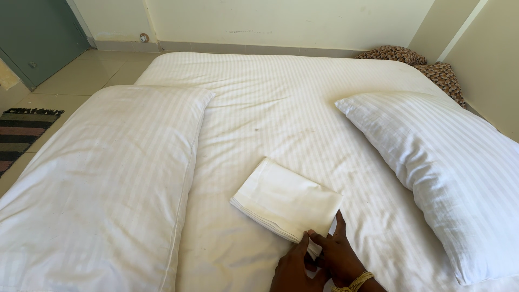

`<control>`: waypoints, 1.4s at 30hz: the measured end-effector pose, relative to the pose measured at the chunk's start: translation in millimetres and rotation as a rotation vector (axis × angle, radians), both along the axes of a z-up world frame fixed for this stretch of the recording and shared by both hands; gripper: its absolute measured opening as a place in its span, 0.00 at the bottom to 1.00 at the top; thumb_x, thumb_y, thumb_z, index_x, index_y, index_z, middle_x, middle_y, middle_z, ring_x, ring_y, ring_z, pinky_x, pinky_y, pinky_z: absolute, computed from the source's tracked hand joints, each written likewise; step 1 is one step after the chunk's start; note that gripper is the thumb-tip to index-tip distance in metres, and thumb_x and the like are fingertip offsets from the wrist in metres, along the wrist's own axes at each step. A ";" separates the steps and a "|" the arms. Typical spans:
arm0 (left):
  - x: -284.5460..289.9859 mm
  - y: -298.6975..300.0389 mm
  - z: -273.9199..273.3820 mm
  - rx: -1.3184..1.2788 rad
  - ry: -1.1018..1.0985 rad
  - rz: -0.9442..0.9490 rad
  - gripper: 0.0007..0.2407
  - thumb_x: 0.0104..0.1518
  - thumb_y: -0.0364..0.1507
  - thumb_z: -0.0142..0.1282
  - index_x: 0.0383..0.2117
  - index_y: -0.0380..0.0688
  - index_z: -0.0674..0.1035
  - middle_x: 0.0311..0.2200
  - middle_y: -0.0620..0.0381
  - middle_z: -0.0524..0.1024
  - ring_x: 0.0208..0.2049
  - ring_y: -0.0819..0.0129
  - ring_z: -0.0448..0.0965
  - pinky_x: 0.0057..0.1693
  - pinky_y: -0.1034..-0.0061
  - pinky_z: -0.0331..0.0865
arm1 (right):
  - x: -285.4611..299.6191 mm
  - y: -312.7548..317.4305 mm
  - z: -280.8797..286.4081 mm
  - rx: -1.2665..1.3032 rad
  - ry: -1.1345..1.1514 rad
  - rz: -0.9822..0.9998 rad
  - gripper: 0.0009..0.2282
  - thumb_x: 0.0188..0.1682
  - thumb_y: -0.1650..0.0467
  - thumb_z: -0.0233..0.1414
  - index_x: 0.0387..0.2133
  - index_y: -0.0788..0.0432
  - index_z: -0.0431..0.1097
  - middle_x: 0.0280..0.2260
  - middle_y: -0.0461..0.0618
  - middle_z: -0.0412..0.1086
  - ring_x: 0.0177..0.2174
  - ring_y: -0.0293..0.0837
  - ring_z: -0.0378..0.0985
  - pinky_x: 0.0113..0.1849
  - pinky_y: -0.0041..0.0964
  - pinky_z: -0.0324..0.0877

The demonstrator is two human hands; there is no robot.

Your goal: The person folds a white towel on a bed, repeatedly folding it into a smaller square and then rolling it. The person then picks up a white pillow and folds the pillowcase over the pillow.

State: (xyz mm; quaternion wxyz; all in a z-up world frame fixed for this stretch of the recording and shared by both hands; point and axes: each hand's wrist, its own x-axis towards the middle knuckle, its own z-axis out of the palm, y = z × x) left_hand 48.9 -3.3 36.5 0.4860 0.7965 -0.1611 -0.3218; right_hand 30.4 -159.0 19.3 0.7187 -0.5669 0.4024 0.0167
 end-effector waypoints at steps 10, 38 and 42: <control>32.2 21.3 9.8 -0.407 0.351 0.425 0.41 0.48 0.32 0.72 0.69 0.61 0.57 0.59 0.44 0.71 0.56 0.61 0.78 0.61 0.66 0.74 | -5.1 1.5 12.4 0.095 -0.147 -0.043 0.38 0.46 0.76 0.59 0.71 0.50 0.50 0.46 0.59 0.73 0.41 0.49 0.81 0.42 0.44 0.80; 56.8 53.3 -21.5 -0.595 0.365 1.054 0.15 0.54 0.24 0.63 0.47 0.32 0.84 0.40 0.51 0.83 0.41 0.69 0.82 0.51 0.74 0.79 | -3.4 -15.9 38.4 -0.069 0.168 0.059 0.29 0.47 0.74 0.59 0.65 0.43 0.66 0.52 0.47 0.72 0.42 0.41 0.73 0.47 0.43 0.70; 59.8 59.2 -17.8 -0.492 0.387 1.021 0.18 0.52 0.20 0.64 0.52 0.32 0.78 0.38 0.47 0.81 0.39 0.64 0.82 0.48 0.73 0.79 | -4.9 -20.1 22.3 -0.069 0.042 0.016 0.33 0.44 0.77 0.60 0.65 0.44 0.61 0.54 0.55 0.72 0.45 0.46 0.75 0.48 0.44 0.73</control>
